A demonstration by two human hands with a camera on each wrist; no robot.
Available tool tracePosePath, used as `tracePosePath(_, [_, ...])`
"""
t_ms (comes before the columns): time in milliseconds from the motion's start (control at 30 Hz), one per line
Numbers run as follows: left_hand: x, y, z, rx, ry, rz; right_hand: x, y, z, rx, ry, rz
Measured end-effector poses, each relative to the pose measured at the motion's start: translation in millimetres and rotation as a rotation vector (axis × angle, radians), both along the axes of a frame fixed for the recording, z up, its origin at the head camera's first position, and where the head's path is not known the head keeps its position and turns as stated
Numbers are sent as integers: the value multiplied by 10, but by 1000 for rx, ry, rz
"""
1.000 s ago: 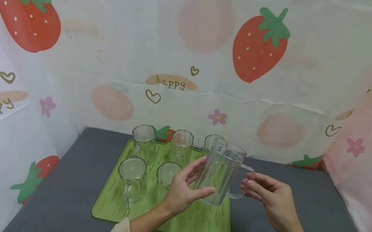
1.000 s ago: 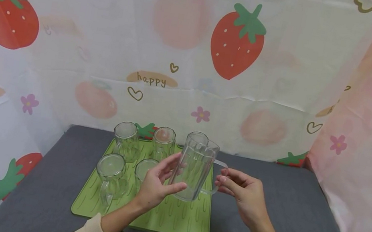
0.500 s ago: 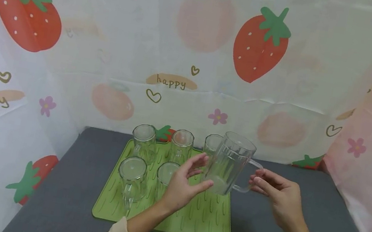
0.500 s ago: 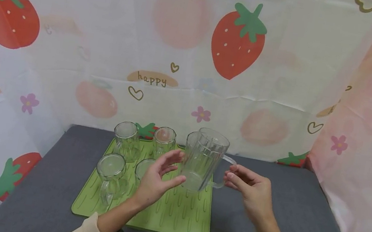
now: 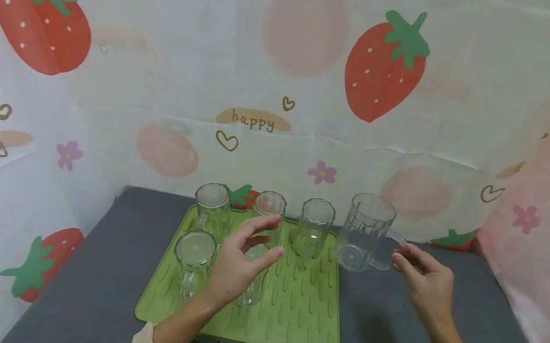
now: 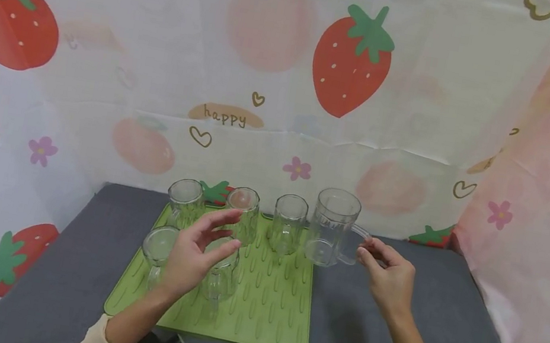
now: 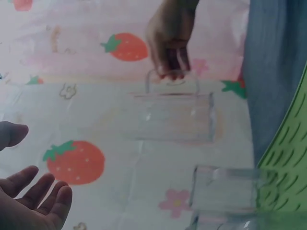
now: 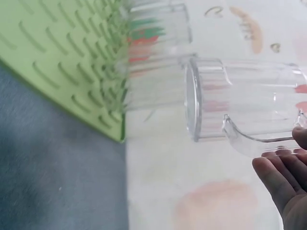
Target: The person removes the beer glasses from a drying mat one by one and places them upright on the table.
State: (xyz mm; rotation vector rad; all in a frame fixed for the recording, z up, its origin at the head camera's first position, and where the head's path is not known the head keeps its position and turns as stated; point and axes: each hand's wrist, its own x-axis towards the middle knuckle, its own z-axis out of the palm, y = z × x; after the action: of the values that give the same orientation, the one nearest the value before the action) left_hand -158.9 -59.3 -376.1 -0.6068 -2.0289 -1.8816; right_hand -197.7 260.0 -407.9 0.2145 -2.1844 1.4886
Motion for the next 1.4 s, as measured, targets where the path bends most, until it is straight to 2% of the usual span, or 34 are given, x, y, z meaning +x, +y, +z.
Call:
tracePosePath(167, [31,-258,66,-14,24,78,-89,62,-122,12,-11,-93])
tracePosePath(333, [52,-541,76,-32,54,175,-203,112,-280,-15,21,-177])
tracePosePath(500, [70,-845,65,-13,0,283,-299,142,-408,19,55,-240])
tracePosePath(633, [70,-1101,-8,-21,-33,390,-365,170,-493,47,43,-286])
tracePosePath(800, [69,-1402,-141,-32,-58,515,-456,172,-567,113,1,-339])
tracePosePath(900, [50,-1553,-235,-33,-84,564,-507,166,-598,145,-11,-357])
tracePosePath(1000, [32,-1670,-349,-44,-149,593,-545,157,-626,143,-22,-358])
tracePosePath(1100, [17,-1769,-492,-94,-241,604,-579,157,-657,110,-30,-360])
tracePosePath(1200, [10,-1865,-669,-188,-324,603,-602,160,-689,80,-46,-367])
tracePosePath(1400, [28,-2025,-1005,-360,-381,554,-627,161,-768,72,-83,-396])
